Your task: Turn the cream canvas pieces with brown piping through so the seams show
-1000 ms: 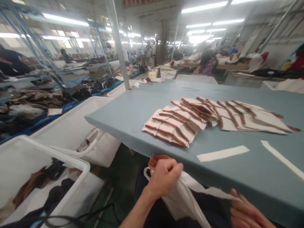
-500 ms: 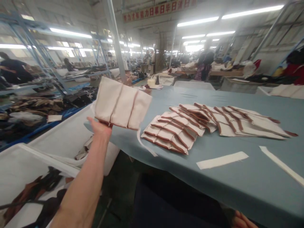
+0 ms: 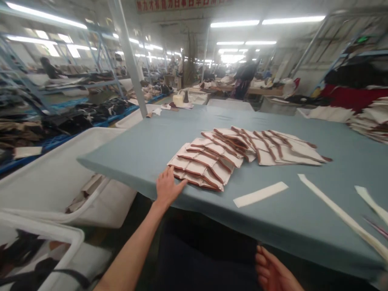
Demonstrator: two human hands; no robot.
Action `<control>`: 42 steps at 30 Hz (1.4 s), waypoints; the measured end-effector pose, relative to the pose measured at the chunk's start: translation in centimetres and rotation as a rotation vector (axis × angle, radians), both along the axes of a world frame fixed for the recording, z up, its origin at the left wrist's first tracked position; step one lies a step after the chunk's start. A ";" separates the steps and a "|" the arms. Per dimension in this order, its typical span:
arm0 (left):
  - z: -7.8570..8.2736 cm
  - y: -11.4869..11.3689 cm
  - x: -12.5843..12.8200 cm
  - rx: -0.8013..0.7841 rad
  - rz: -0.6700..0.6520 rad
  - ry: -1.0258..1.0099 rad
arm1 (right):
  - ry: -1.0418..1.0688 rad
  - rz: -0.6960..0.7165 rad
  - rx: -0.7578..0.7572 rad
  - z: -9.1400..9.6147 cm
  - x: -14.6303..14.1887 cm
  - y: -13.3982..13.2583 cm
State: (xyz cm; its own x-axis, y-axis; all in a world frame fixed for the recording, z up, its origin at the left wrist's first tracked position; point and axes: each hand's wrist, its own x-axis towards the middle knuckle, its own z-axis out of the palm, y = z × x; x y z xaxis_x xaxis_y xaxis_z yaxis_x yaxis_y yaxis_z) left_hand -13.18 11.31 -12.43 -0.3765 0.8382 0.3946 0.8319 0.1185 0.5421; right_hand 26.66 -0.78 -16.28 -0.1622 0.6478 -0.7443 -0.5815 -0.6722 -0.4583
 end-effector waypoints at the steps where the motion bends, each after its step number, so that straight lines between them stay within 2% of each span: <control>1: 0.2 0.3 -0.1 -0.017 -0.022 0.048 | -0.015 -0.006 0.007 0.6 -0.8 -0.2; 6: 0.4 1.4 -1.6 -0.077 -0.180 0.224 | -0.145 0.040 0.086 2.8 -3.9 -0.7; 8: 0.2 1.7 -1.6 -0.078 -0.206 0.261 | -0.319 0.132 0.234 3.6 -4.9 -0.4; 10: 0.1 1.8 -1.1 -0.065 -0.206 0.279 | -0.549 0.262 0.460 4.5 -5.6 0.4; 13: 0.2 1.2 0.3 -0.027 -0.196 0.282 | -0.747 0.325 0.661 6.1 -6.1 2.4; 19: -0.6 -3.1 2.7 0.085 -0.216 0.293 | -1.223 0.348 0.965 9.6 -6.4 7.1; 22: -0.9 -4.2 3.2 0.127 -0.264 0.316 | -1.411 0.393 1.130 10.7 -8.4 9.8; 26: 0.0 -3.9 3.1 0.157 -0.326 0.349 | -1.516 0.587 1.336 11.1 -12.5 13.9; 28: 0.7 -3.6 3.0 0.156 -0.370 0.360 | -1.546 0.695 1.367 11.1 -14.1 16.2; 31: 1.1 -3.6 2.6 0.141 -0.443 0.353 | -1.591 0.785 1.310 11.7 -15.4 19.7; 34: 0.7 -5.0 1.8 0.141 -0.489 0.305 | -1.636 0.718 1.211 13.7 -16.0 23.5; 37: 0.0 -7.8 0.9 0.161 -0.471 0.231 | -1.650 0.563 1.120 15.7 -16.8 26.7; 39: 0.1 -10.1 0.7 0.163 -0.435 0.185 | -1.618 0.518 1.104 16.2 -17.7 27.5; 42: 1.7 -12.8 1.5 0.100 -0.433 0.046 | -1.454 0.659 1.187 15.0 -19.2 26.1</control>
State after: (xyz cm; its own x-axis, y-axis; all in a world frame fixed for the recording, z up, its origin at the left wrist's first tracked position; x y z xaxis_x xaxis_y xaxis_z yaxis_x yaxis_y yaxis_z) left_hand -11.73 -1.52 -10.76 0.0208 0.8713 0.4903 0.8170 -0.2974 0.4940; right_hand 7.45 25.36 -1.24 -0.3181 0.9333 0.1668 0.7396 0.3544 -0.5722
